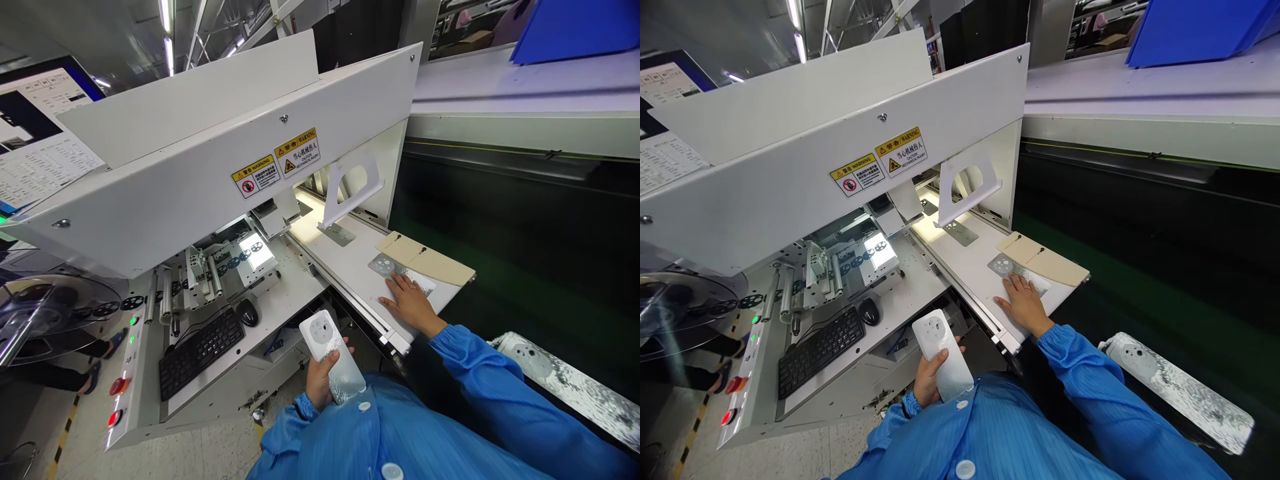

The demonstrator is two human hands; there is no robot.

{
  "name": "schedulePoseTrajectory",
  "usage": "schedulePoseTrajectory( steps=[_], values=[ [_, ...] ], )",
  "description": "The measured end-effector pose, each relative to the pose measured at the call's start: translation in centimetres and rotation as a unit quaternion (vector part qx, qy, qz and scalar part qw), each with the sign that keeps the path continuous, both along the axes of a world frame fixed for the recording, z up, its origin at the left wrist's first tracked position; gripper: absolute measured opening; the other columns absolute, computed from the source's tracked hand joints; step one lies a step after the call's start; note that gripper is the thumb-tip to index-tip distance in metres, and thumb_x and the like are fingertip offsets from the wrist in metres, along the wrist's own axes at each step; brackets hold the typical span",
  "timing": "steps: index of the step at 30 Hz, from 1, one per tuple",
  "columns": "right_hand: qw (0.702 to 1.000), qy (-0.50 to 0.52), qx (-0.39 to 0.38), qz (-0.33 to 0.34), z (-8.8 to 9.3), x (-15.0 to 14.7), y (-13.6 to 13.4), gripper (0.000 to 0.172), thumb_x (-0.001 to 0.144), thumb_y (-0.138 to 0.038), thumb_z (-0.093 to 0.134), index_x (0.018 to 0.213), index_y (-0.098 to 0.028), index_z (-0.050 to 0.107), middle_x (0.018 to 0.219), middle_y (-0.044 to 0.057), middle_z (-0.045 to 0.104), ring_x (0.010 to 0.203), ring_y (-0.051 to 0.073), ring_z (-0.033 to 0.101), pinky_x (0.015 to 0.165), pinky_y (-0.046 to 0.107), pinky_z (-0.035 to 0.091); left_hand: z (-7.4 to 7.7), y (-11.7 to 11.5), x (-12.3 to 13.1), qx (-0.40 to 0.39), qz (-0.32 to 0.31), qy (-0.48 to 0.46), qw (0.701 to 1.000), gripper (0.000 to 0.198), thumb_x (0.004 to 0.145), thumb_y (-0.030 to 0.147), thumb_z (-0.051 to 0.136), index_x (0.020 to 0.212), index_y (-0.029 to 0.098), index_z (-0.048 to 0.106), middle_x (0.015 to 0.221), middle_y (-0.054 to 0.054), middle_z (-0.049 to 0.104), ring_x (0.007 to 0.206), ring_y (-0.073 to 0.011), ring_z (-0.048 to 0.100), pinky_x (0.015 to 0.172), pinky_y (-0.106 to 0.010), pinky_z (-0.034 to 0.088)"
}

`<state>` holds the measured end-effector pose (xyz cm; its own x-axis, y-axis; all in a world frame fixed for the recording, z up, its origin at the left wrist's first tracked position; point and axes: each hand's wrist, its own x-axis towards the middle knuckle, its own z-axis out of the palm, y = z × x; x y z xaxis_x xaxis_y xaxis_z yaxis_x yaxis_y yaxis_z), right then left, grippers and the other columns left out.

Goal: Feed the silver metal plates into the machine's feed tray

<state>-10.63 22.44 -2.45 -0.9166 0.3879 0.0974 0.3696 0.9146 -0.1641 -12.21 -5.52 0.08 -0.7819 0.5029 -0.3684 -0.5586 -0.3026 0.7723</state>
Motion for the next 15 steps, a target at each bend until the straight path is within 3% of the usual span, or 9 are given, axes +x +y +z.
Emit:
schedulePoseTrajectory(
  steps=[4,7,11,15],
  values=[
    [0.999,0.042,-0.024,0.008,0.7,0.3,-0.5,0.06,0.087,-0.051,0.04,0.128,-0.008,0.052,0.142,0.019,0.041,0.134,0.037,0.03,0.107,0.053,0.026,0.1,0.0,0.1,-0.008,-0.006,0.001,1.0,0.044,0.064,0.04,0.076,0.099,0.015,0.069,0.108,-0.014,0.069,0.105,-0.037,0.061,0.081,-0.045,0.052],
    [0.991,0.106,-0.068,0.044,1.5,0.9,-2.1,0.054,0.088,-0.048,0.04,0.122,-0.009,0.057,0.136,0.019,0.048,0.13,0.036,0.035,0.106,0.053,0.031,0.2,0.0,0.2,0.002,0.003,-0.001,1.0,0.042,0.063,0.039,0.076,0.096,0.015,0.069,0.105,-0.014,0.07,0.106,-0.0372,0.061,0.082,-0.045,0.052],
    [0.958,0.178,-0.187,0.126,2.4,2.3,-6.7,0.042,0.09,-0.045,0.039,0.113,-0.018,0.062,0.119,0.014,0.062,0.114,0.027,0.054,0.097,0.046,0.044,0.0,0.2,0.2,0.006,0.014,-0.015,1.0,0.044,0.06,0.038,0.078,0.095,0.014,0.069,0.101,-0.014,0.071,0.103,-0.0369,0.062,0.083,-0.045,0.051],
    [0.923,0.174,-0.297,0.17,3.2,3.9,-11.4,0.034,0.09,-0.042,0.044,0.108,-0.021,0.063,0.107,0.01,0.067,0.103,0.023,0.06,0.09,0.041,0.049,-0.5,0.2,0.1,0.001,0.022,-0.027,0.999,0.047,0.056,0.036,0.081,0.093,0.01,0.069,0.093,-0.015,0.072,0.097,-0.0343,0.064,0.087,-0.044,0.049]
  ],
)
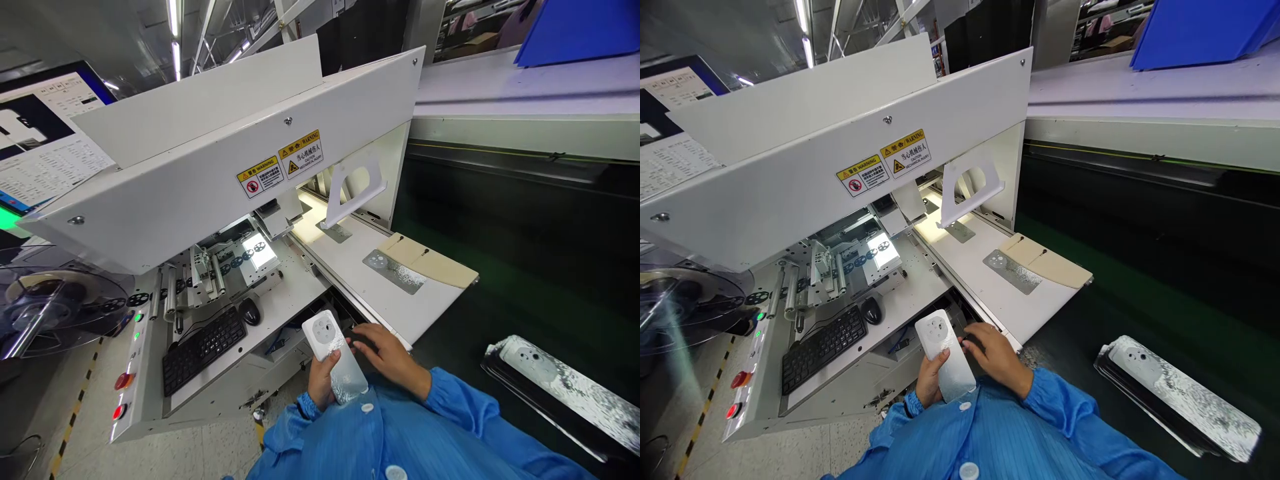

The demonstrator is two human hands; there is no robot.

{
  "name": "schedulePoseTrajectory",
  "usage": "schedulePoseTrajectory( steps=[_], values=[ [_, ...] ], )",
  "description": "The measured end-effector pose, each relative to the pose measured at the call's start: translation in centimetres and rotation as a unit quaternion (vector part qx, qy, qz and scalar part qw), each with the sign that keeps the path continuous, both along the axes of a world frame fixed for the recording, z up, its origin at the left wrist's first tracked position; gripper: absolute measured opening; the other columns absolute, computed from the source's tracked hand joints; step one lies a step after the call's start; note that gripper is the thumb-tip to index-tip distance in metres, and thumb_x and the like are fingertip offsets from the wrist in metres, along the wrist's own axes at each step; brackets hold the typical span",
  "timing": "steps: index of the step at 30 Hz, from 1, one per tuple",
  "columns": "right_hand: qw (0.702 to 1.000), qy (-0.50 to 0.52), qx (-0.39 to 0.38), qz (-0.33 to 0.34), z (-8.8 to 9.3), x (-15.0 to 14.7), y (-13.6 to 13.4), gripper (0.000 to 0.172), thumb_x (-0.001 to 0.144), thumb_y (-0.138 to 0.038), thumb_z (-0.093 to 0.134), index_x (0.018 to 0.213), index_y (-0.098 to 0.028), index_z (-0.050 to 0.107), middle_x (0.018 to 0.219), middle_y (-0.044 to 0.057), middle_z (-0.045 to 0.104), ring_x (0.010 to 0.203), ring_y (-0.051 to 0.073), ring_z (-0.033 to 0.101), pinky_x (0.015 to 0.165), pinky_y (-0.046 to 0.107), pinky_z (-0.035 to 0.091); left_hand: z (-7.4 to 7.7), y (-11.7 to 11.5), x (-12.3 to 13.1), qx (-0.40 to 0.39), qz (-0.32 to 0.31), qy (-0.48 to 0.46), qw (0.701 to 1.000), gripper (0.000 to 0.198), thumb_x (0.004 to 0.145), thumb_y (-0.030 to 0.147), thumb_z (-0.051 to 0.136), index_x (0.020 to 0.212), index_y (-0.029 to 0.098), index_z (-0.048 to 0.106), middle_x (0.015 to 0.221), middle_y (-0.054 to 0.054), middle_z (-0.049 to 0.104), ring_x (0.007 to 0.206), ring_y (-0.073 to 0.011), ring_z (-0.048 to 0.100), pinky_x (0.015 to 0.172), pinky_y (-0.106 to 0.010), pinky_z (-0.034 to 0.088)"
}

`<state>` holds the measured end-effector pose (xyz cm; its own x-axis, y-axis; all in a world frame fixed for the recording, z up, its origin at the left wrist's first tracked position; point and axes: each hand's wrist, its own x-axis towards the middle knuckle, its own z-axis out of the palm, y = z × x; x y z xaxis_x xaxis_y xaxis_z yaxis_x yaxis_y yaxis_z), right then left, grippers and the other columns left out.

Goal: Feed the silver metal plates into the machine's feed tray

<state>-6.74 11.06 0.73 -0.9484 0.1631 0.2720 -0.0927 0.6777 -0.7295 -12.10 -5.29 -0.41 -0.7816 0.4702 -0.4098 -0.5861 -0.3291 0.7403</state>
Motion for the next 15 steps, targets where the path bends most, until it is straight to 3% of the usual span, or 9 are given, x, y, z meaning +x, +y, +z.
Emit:
schedulePoseTrajectory(
  steps=[3,7,15],
  values=[
    [0.998,-0.028,-0.061,0.017,0.5,0.9,-1.7,0.032,0.09,-0.041,0.044,0.107,-0.021,0.062,0.107,0.009,0.066,0.102,0.022,0.06,0.088,0.039,0.05,-0.1,-0.1,0.0,0.003,0.007,0.002,1.0,0.047,0.053,0.035,0.082,0.092,0.01,0.07,0.089,-0.014,0.073,0.091,-0.0321,0.066,0.088,-0.044,0.048],
    [0.989,-0.083,-0.122,-0.006,0.5,1.6,-2.1,0.037,0.089,-0.045,0.044,0.113,-0.021,0.058,0.107,0.009,0.066,0.098,0.022,0.062,0.084,0.039,0.051,0.3,-0.3,0.1,0.017,-0.014,0.012,1.0,0.045,0.056,0.035,0.08,0.092,0.009,0.07,0.091,-0.015,0.073,0.092,-0.0323,0.066,0.088,-0.044,0.047],
    [0.978,-0.141,-0.155,0.015,-0.3,1.8,-2.6,0.046,0.086,-0.051,0.042,0.118,-0.02,0.053,0.087,0.006,0.067,0.078,0.021,0.063,0.068,0.035,0.05,0.5,-0.8,0.2,0.059,-0.037,-0.03,0.997,0.047,0.061,0.041,0.071,0.091,0.005,0.069,0.083,-0.018,0.072,0.096,-0.0365,0.064,0.09,-0.048,0.045]
  ],
)
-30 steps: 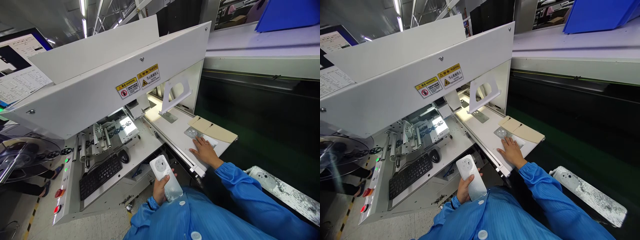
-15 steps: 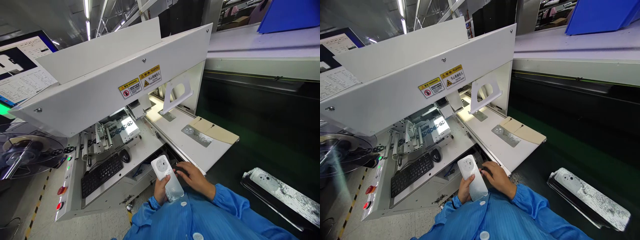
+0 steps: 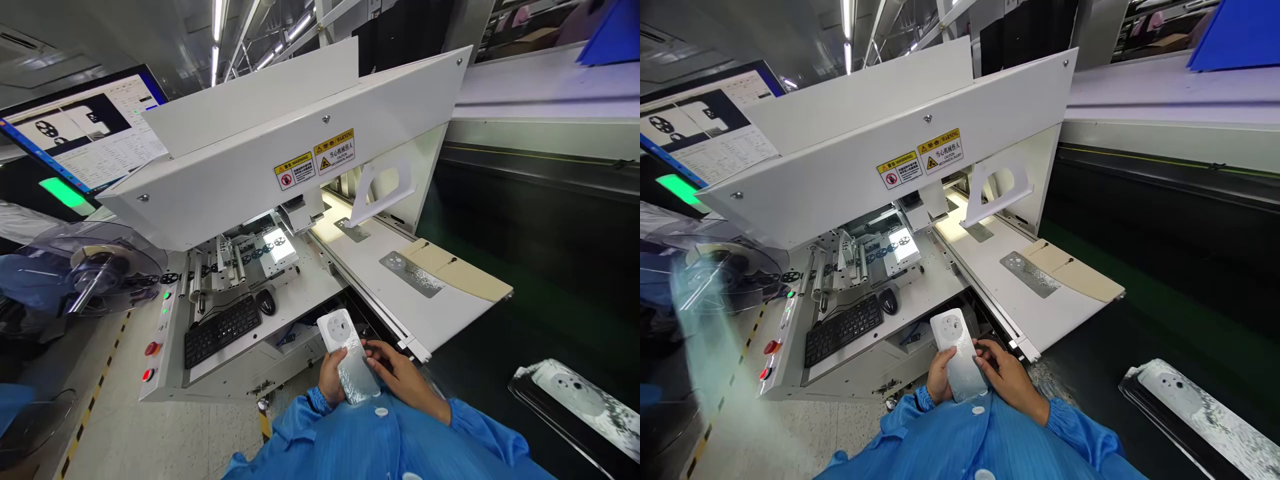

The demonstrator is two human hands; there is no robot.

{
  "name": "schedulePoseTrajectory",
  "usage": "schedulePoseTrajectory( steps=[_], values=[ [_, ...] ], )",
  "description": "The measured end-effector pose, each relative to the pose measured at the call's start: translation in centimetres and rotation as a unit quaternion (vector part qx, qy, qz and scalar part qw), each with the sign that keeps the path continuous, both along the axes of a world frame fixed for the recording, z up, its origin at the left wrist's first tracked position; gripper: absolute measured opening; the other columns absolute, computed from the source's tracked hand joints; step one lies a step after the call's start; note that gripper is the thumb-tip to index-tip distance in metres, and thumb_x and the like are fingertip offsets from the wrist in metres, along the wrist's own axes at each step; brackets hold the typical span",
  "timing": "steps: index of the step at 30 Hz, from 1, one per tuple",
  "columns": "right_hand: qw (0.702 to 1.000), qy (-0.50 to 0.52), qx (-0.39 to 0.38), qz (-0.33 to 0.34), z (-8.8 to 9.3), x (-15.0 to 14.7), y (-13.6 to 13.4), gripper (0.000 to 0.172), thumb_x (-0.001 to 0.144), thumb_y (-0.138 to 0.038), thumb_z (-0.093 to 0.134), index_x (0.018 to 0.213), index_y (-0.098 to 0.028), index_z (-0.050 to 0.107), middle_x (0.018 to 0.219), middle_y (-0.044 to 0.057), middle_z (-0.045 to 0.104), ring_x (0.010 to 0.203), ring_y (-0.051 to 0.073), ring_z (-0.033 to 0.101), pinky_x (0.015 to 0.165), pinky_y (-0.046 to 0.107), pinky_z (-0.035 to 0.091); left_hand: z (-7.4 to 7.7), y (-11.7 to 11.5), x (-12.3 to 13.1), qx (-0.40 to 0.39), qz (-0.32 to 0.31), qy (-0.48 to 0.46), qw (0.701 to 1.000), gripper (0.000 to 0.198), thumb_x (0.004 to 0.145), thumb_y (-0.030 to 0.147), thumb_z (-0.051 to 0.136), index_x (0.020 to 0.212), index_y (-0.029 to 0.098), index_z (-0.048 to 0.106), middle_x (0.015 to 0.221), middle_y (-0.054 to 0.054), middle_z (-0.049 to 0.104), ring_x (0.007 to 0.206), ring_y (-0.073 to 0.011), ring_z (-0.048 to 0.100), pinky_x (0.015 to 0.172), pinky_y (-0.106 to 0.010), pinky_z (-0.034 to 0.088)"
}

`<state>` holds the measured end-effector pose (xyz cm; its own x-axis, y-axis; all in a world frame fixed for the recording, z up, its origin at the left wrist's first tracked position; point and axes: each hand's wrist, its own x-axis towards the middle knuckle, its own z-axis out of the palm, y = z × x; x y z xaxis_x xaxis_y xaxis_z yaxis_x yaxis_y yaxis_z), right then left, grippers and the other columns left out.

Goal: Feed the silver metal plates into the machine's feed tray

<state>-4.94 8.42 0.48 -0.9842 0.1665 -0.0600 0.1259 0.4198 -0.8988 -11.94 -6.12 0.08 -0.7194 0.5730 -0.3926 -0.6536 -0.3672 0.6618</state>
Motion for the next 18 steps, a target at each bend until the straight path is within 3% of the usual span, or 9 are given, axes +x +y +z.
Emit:
schedulePoseTrajectory(
  steps=[7,18],
  values=[
    [1.0,-0.014,-0.001,0.008,-0.1,0.0,-0.4,0.05,0.086,-0.052,0.04,0.123,-0.019,0.046,0.085,0.006,0.065,0.076,0.021,0.063,0.066,0.035,0.049,-0.4,-0.5,0.0,0.034,-0.015,-0.016,0.999,0.055,0.066,0.043,0.063,0.103,0.002,0.066,0.086,-0.018,0.072,0.095,-0.0351,0.065,0.093,-0.047,0.042],
    [1.0,-0.011,0.002,0.018,-0.2,0.3,-0.5,0.053,0.086,-0.054,0.039,0.124,-0.018,0.044,0.082,0.005,0.065,0.074,0.021,0.063,0.066,0.035,0.049,0.8,-0.4,0.4,0.013,0.014,-0.016,1.0,0.051,0.06,0.041,0.068,0.095,0.004,0.069,0.09,-0.019,0.072,0.103,-0.0376,0.061,0.093,-0.047,0.044]
  ],
)
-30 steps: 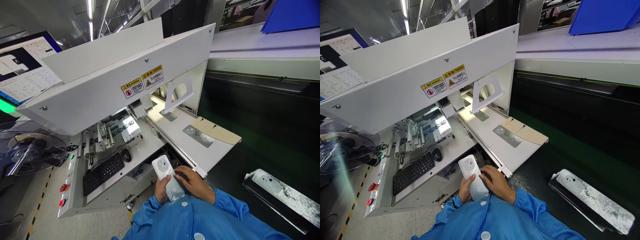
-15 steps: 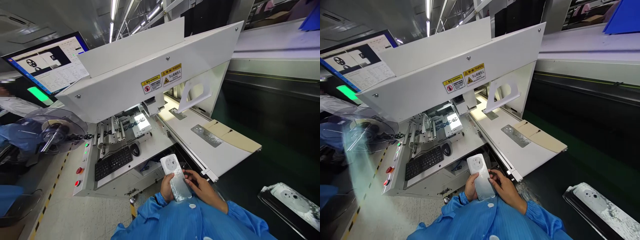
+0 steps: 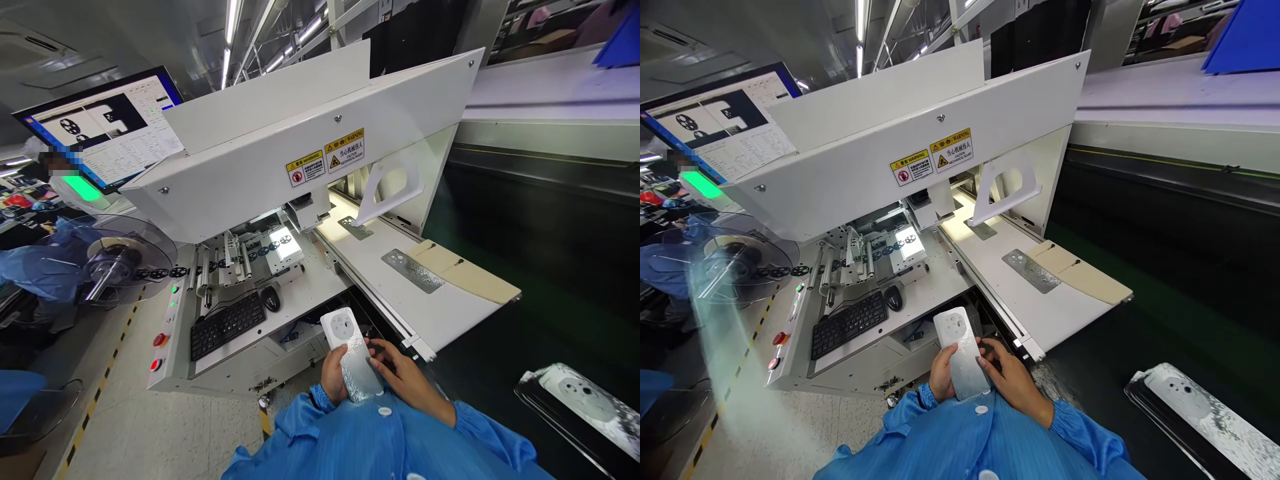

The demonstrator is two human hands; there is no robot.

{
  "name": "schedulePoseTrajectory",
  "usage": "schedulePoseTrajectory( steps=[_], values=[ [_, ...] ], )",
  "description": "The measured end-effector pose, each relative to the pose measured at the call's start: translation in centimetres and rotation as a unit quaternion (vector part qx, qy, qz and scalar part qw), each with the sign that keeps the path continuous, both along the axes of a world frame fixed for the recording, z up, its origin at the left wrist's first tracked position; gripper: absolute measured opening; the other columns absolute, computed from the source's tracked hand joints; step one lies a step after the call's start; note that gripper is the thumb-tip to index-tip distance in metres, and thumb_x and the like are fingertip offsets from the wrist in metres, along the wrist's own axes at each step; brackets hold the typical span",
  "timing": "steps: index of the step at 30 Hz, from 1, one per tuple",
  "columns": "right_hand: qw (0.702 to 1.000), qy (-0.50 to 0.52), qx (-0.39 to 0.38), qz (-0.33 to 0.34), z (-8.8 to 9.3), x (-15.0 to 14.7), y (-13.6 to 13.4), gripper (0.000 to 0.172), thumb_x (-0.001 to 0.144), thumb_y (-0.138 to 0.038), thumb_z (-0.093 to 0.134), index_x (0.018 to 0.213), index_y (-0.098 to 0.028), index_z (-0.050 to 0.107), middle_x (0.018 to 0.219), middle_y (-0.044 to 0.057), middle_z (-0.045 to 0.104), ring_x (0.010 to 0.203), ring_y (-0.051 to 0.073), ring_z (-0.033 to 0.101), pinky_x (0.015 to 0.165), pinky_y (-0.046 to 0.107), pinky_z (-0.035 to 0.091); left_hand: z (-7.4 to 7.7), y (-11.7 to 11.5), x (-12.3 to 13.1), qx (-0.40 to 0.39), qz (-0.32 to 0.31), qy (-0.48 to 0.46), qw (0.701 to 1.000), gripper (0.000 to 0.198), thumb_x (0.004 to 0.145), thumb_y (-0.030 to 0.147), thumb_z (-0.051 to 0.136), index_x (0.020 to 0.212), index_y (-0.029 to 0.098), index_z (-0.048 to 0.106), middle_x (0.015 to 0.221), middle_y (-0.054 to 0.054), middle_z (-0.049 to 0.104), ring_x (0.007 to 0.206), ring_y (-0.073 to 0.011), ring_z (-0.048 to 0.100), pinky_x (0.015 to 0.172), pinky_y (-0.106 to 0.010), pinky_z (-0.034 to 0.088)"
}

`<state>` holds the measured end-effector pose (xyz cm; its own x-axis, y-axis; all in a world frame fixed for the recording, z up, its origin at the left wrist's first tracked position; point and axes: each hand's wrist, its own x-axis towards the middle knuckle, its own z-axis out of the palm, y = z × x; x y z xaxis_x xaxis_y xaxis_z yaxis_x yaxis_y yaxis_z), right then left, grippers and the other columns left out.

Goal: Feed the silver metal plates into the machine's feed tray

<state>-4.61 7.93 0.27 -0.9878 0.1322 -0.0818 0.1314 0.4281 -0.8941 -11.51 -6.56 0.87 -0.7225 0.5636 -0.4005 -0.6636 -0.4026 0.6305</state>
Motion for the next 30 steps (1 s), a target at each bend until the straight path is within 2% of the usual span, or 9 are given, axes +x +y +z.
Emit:
schedulePoseTrajectory(
  steps=[11,17,22,26,30],
  values=[
    [1.0,-0.007,0.004,0.001,0.6,0.2,0.1,0.05,0.088,-0.052,0.04,0.126,-0.019,0.044,0.085,0.005,0.066,0.078,0.02,0.064,0.07,0.035,0.05,-0.1,0.1,-0.1,-0.011,-0.012,0.003,1.0,0.057,0.06,0.044,0.07,0.099,0.003,0.067,0.1,-0.022,0.07,0.105,-0.0391,0.06,0.092,-0.049,0.044],
    [1.0,-0.008,0.02,0.015,0.6,0.1,0.0,0.049,0.088,-0.051,0.04,0.127,-0.021,0.044,0.081,0.003,0.065,0.073,0.019,0.063,0.067,0.034,0.05,0.5,0.2,0.0,-0.021,0.022,0.003,1.0,0.054,0.057,0.042,0.075,0.097,0.006,0.067,0.101,-0.02,0.07,0.107,-0.0391,0.059,0.092,-0.05,0.045],
    [0.999,-0.013,0.026,0.013,0.9,0.0,0.0,0.047,0.087,-0.051,0.042,0.123,-0.021,0.048,0.081,0.003,0.066,0.071,0.02,0.063,0.063,0.033,0.049,1.0,0.4,0.2,-0.044,0.046,0.006,0.998,0.056,0.055,0.042,0.078,0.096,0.006,0.067,0.094,-0.02,0.071,0.102,-0.038,0.062,0.087,-0.048,0.049],
    [0.999,-0.025,0.024,0.021,1.1,0.0,0.1,0.045,0.088,-0.052,0.04,0.12,-0.021,0.049,0.085,0.004,0.067,0.074,0.021,0.064,0.066,0.035,0.05,0.4,0.5,0.0,-0.063,0.068,0.017,0.996,0.056,0.052,0.044,0.08,0.092,0.007,0.068,0.085,-0.017,0.073,0.093,-0.0356,0.066,0.084,-0.046,0.05],
    [0.999,-0.02,0.026,0.024,1.1,0.0,0.2,0.044,0.088,-0.052,0.04,0.118,-0.02,0.049,0.091,0.007,0.067,0.081,0.022,0.064,0.071,0.036,0.051,-0.6,0.3,-0.3,-0.085,0.089,0.036,0.992,0.058,0.051,0.043,0.082,0.097,0.009,0.067,0.084,-0.013,0.073,0.09,-0.0329,0.066,0.083,-0.044,0.05]
  ],
)
